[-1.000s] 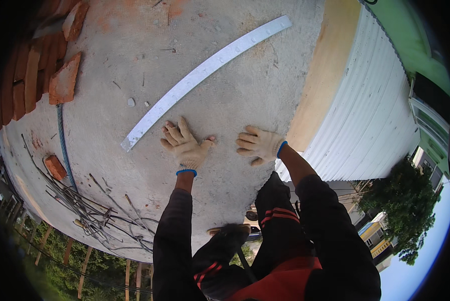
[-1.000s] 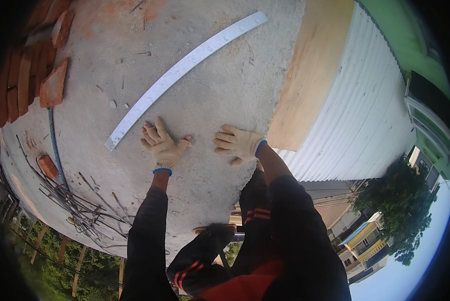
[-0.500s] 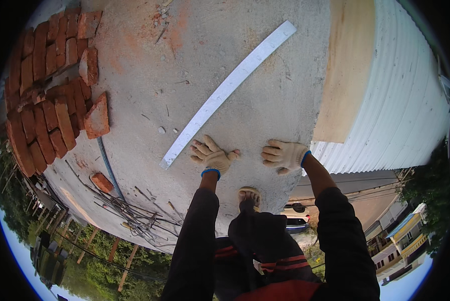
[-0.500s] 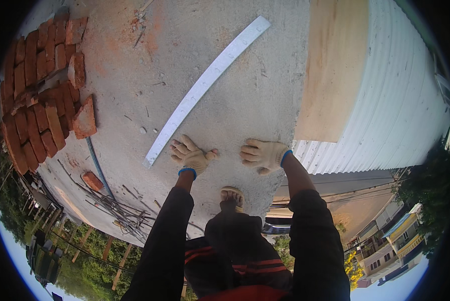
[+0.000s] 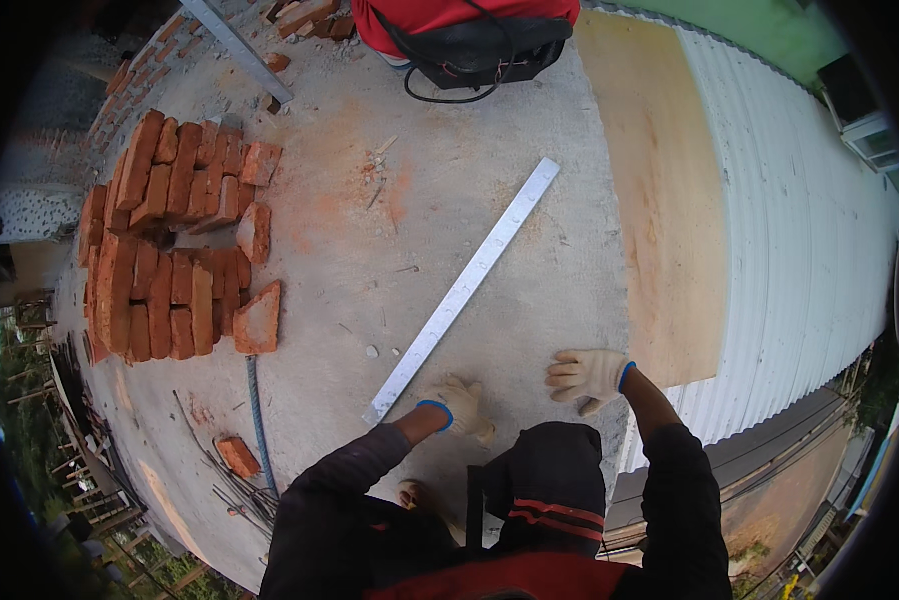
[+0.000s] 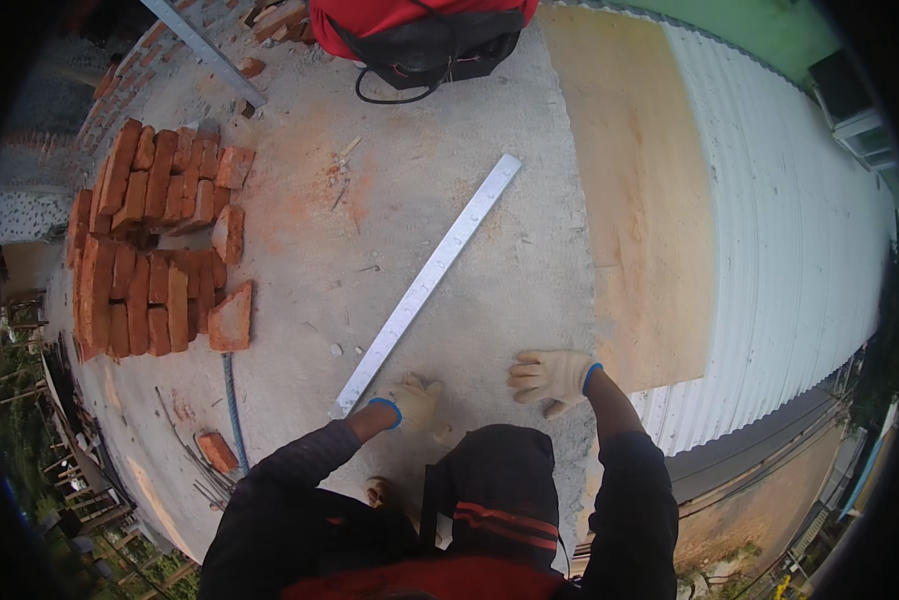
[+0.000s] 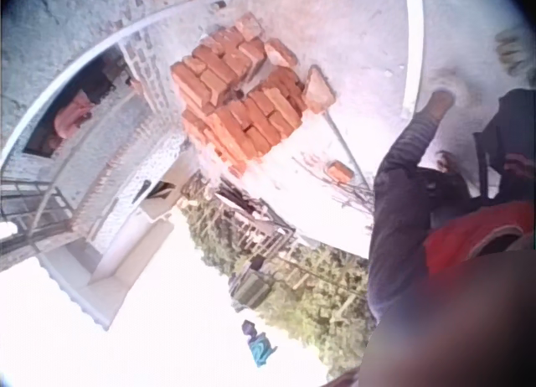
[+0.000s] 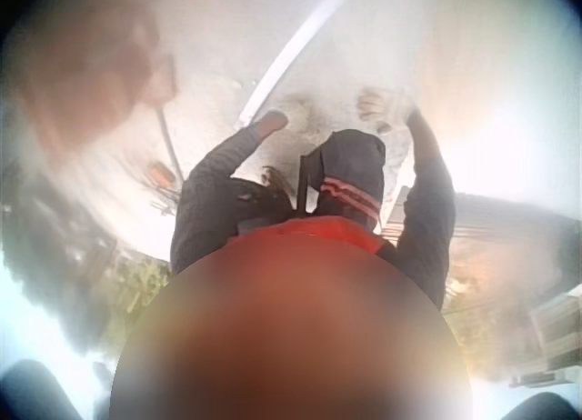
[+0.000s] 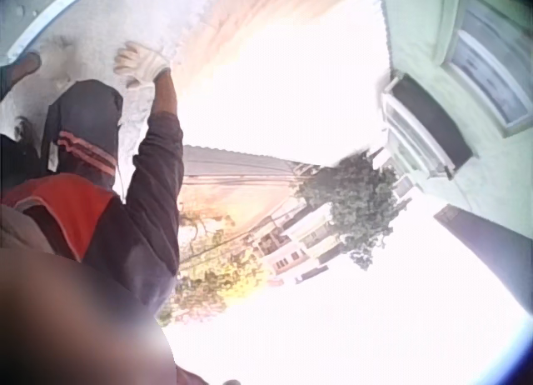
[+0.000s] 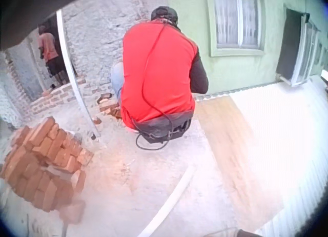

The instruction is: The person walks across a rooftop, steps onto a wooden board, and then gathers a bundle of metal rods. They carry the rods into the building and walk up a staircase.

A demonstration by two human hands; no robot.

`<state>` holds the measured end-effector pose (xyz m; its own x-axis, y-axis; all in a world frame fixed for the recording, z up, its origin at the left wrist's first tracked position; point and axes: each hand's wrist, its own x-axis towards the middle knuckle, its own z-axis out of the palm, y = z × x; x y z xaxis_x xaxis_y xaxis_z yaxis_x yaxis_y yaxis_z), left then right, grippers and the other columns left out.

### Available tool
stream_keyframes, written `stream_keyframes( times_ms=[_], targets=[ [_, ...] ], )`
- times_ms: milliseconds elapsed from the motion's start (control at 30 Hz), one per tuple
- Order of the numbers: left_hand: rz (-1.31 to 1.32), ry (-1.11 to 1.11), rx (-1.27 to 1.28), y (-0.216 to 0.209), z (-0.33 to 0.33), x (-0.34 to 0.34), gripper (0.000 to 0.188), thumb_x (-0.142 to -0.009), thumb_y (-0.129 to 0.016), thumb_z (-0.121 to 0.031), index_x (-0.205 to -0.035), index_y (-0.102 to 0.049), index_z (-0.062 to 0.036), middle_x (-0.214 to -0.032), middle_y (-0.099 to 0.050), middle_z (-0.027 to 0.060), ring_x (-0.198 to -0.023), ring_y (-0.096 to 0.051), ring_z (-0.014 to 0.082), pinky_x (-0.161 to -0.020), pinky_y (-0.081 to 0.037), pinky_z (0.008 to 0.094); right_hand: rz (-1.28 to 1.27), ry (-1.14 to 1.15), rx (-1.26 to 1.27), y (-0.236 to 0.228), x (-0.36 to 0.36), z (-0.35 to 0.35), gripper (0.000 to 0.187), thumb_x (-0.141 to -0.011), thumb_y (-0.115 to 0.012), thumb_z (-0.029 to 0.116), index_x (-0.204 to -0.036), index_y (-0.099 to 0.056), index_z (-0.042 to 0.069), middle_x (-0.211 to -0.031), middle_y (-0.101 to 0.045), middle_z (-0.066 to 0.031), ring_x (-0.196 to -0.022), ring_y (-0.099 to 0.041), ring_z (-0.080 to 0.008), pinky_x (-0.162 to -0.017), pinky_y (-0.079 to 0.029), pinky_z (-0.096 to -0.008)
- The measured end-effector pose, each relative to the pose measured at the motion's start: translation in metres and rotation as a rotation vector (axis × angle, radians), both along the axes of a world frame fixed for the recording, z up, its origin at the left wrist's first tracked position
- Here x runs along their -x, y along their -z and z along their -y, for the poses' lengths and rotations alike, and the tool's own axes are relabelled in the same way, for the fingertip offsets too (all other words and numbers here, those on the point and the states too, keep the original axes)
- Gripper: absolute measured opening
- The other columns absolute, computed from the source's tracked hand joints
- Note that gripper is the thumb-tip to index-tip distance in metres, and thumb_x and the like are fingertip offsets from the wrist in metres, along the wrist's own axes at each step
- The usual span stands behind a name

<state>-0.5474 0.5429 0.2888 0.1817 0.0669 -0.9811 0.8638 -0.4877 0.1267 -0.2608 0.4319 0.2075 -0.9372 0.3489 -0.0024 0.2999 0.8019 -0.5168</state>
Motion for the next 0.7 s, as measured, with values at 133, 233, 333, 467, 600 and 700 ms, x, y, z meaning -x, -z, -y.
stream_keyframes(
  times_ms=[133, 233, 333, 467, 600, 700],
  targets=[
    [0.577, 0.183, -0.426, -0.008, -0.044, 0.036, 0.071, -0.078, -0.071, -0.046, -0.131, -0.051, -0.0032, -0.121, -0.055, 0.023, -0.107, -0.059, 0.0383, -0.086, -0.047, 0.049, 0.111, 0.02, -0.048, -0.004, 0.003, 0.006, 0.067, -0.079, -0.068, 0.063, -0.129, -0.057, 0.019, -0.137, -0.051, -0.0089, -0.133, -0.042, -0.0291, -0.116, -0.027, -0.0501],
    [0.762, 0.155, -0.886, 0.013, -0.053, 0.062, 0.07, -0.079, -0.072, -0.038, -0.138, -0.047, -0.0084, -0.117, -0.055, 0.0207, -0.097, -0.06, 0.0345, -0.08, -0.049, 0.0455, 0.174, 0.032, -0.059, -0.01, 0.005, 0.008, 0.066, -0.079, -0.068, 0.061, -0.13, -0.057, 0.02, -0.138, -0.051, -0.0085, -0.132, -0.042, -0.0287, -0.116, -0.028, -0.0501],
    [0.739, 0.027, -0.916, 0.036, -0.046, 0.082, 0.065, -0.083, -0.07, -0.031, -0.14, -0.046, -0.0108, -0.116, -0.055, 0.0195, -0.098, -0.06, 0.0328, -0.078, -0.05, 0.0431, 0.19, 0.088, -0.059, -0.017, 0.009, 0.012, 0.064, -0.077, -0.071, 0.057, -0.127, -0.057, 0.02, -0.136, -0.052, -0.0097, -0.132, -0.043, -0.0307, -0.114, -0.029, -0.0525],
    [0.688, -0.064, -0.97, 0.049, -0.039, 0.118, 0.064, -0.087, -0.068, -0.027, -0.145, -0.043, -0.0155, -0.115, -0.055, 0.0188, -0.1, -0.06, 0.0321, -0.078, -0.051, 0.0433, 0.288, 0.282, -0.09, -0.024, 0.032, 0.036, 0.057, -0.075, -0.073, 0.051, -0.118, -0.059, 0.016, -0.133, -0.053, -0.0134, -0.131, -0.044, -0.0347, -0.113, -0.03, -0.0569],
    [0.509, -0.146, -1.033, 0.049, -0.044, 0.178, 0.067, -0.087, -0.068, -0.025, -0.147, -0.041, -0.0165, -0.115, -0.056, 0.0204, -0.101, -0.06, 0.0348, -0.081, -0.051, 0.0459, 0.248, 0.701, -0.205, -0.02, 0.077, 0.07, 0.052, -0.076, -0.074, 0.043, -0.111, -0.059, 0.008, -0.129, -0.054, -0.0177, -0.131, -0.043, -0.0389, -0.112, -0.028, -0.0601],
    [0.377, -0.225, -1.189, 0.054, -0.05, 0.226, 0.065, -0.087, -0.067, -0.024, -0.146, -0.042, -0.0169, -0.113, -0.057, 0.0199, -0.102, -0.06, 0.0353, -0.08, -0.052, 0.0456, 0.197, 0.94, -0.192, -0.015, 0.104, 0.082, 0.047, -0.078, -0.074, 0.034, -0.11, -0.058, 0.003, -0.128, -0.054, -0.0204, -0.131, -0.043, -0.0423, -0.112, -0.027, -0.0609]
  ],
)
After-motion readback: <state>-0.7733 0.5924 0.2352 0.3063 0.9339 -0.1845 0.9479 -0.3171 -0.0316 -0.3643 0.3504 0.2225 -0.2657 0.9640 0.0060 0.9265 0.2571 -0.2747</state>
